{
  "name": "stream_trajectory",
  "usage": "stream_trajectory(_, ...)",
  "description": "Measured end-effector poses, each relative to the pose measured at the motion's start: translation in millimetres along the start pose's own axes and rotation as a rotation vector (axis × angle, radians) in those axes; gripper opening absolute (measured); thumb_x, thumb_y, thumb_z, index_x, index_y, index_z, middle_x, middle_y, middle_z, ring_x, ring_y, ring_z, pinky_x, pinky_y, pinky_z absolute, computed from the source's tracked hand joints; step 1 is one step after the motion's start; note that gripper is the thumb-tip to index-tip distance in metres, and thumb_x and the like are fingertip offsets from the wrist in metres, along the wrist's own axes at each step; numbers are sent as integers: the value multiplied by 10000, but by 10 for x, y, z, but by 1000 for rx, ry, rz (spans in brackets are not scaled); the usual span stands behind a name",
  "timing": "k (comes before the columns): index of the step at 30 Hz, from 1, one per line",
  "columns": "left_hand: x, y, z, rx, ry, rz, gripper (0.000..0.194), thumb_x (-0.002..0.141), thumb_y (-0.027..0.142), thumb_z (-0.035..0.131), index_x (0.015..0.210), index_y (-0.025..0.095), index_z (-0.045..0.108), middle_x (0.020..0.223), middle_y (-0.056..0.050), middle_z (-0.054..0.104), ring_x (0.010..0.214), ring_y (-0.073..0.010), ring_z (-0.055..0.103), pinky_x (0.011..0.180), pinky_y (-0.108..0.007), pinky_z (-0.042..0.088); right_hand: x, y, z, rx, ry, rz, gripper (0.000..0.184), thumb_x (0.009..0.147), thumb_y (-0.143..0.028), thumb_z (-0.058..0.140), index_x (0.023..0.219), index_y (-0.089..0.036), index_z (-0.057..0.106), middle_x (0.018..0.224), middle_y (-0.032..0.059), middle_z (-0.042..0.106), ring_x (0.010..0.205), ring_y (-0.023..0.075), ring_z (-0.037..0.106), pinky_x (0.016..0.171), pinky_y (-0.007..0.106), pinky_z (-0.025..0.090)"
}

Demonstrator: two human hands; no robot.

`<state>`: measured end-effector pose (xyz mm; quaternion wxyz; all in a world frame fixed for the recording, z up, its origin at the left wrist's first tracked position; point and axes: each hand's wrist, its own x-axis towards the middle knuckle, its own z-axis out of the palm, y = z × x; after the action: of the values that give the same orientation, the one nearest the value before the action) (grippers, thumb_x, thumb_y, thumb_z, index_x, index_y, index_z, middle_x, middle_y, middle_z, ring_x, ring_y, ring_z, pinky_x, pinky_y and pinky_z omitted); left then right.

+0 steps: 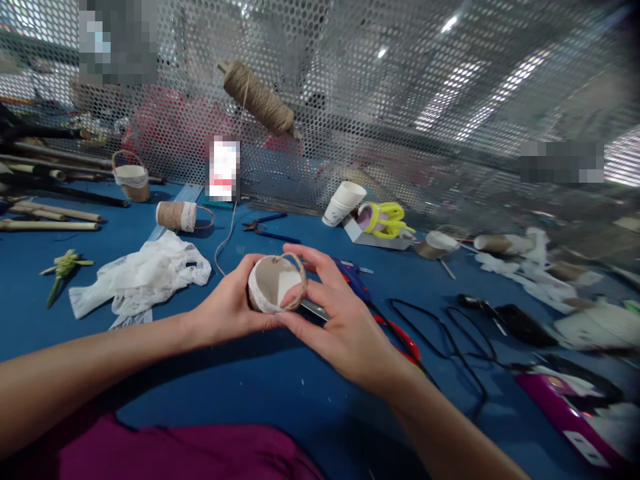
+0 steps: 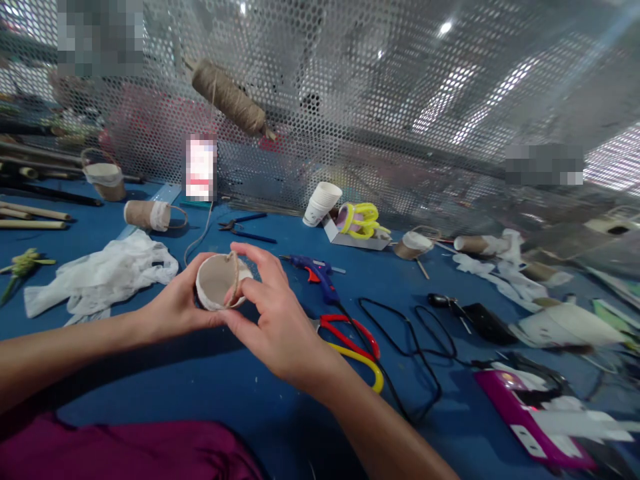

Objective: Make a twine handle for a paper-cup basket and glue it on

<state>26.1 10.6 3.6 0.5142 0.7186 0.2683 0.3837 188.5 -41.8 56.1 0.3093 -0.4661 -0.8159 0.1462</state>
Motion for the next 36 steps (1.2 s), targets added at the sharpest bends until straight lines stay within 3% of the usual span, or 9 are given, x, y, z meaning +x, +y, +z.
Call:
stream_trajectory(3,0,-11,5,-20,2,-15,614,640,354,738,1090,172,361,1042,-80,567,961,-226,561,807,-344,444,-4,-6,-14,-12,-5,8,56,756,-179,608,754,-201,557,1335,97,394,1263,257,343,1011,480,314)
stream_trajectory(7,13,-16,4,-118,-6,-19,637,613,325,755,1095,176,367,1067,-79,569,993,-231,551,859,-368,428,6,42,-134,62,19,58,350,715,-311,685,1008,-230,512,1361,100,389,1266,252,355,1013,478,322)
stream_trajectory(11,7,11,0,-136,-45,-39,657,602,306,759,1109,171,363,1072,-82,564,1000,-234,544,878,-385,422,42,145,-239,237,112,239,226,816,-342,568,988,-197,550,1054,83,617,951,191,598,832,373,492)
stream_trajectory(13,-7,26,-2,-121,-90,-27,670,605,301,757,1125,174,355,1093,-87,556,1016,-239,536,891,-391,416,56,176,-238,275,130,298,192,831,-335,545,933,-177,580,891,59,653,808,166,622,737,328,520)
stream_trajectory(23,-50,60,14,15,-287,4,685,599,336,761,1133,157,371,1053,-86,540,953,-231,526,825,-371,438,58,69,-183,-74,67,-15,70,822,-140,548,860,-183,589,829,27,605,775,136,558,701,267,465)
stream_trajectory(27,-61,68,22,-27,-328,-45,678,589,331,766,1122,155,386,1004,-71,544,927,-228,529,803,-366,448,55,46,-201,-152,16,-47,84,817,-117,541,864,-169,588,831,35,620,799,146,563,724,271,453)
stream_trajectory(31,-54,82,16,-96,-302,-53,658,596,273,763,1126,151,393,1031,-70,540,958,-220,524,841,-365,441,51,45,-259,-109,43,110,168,814,-182,556,981,-175,576,881,34,638,779,144,581,693,268,463)
stream_trajectory(33,-49,79,13,-105,-268,-46,660,600,260,760,1133,148,387,1044,-74,538,969,-220,523,855,-368,438,54,55,-298,-44,18,229,116,846,-250,516,891,-174,591,803,22,643,706,131,583,634,249,461)
stream_trajectory(36,-47,56,15,-103,-220,-13,683,602,253,760,1151,157,367,1074,-82,540,996,-227,526,881,-379,432,61,79,-340,71,-133,396,281,885,-353,428,707,-174,552,615,-3,587,552,103,541,515,217,432)
